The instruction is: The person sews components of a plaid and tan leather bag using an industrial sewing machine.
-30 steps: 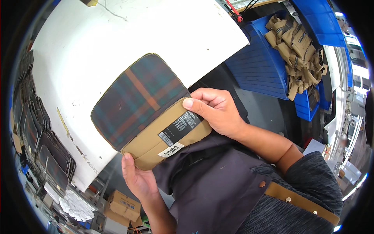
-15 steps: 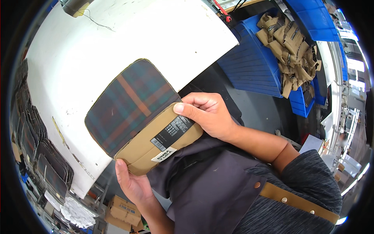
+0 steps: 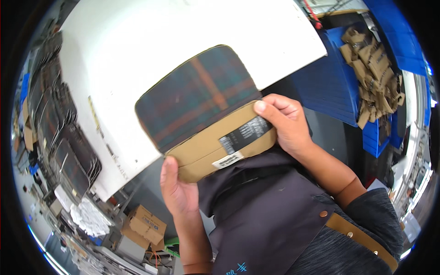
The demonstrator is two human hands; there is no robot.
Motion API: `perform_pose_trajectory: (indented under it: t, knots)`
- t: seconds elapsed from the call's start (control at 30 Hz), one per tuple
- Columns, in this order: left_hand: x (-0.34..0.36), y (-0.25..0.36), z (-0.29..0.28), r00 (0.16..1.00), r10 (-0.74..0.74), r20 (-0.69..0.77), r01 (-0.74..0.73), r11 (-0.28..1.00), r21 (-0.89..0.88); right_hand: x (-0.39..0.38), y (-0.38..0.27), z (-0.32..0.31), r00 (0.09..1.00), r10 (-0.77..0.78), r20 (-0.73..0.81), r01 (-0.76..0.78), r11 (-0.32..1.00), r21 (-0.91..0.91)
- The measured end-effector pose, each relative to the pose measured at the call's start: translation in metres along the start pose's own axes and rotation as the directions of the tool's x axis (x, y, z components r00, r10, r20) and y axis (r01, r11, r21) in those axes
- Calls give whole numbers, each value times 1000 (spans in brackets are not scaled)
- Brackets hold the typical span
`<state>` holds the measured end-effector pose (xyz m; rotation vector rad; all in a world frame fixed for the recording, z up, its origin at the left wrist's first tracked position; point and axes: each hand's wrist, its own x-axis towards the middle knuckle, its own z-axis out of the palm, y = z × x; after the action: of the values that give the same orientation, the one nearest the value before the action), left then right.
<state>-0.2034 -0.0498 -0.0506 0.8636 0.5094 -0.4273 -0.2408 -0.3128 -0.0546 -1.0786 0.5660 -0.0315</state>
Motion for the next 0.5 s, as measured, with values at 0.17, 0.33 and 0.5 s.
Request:
perform_pose_trajectory:
  t: [0.17,0.33,0.5]
  knots:
    - [-5,-1,3,998,-17,-55,29,974,224,1,-10,8,1000,4,14,-3,996,-91]
    - [-21,-4,13,996,5,83,-38,918,395,7,-37,20,993,-105,55,115,970,-216]
    - [-46,8,19,945,105,308,-319,493,810,26,-66,15,985,-133,113,157,957,-244]
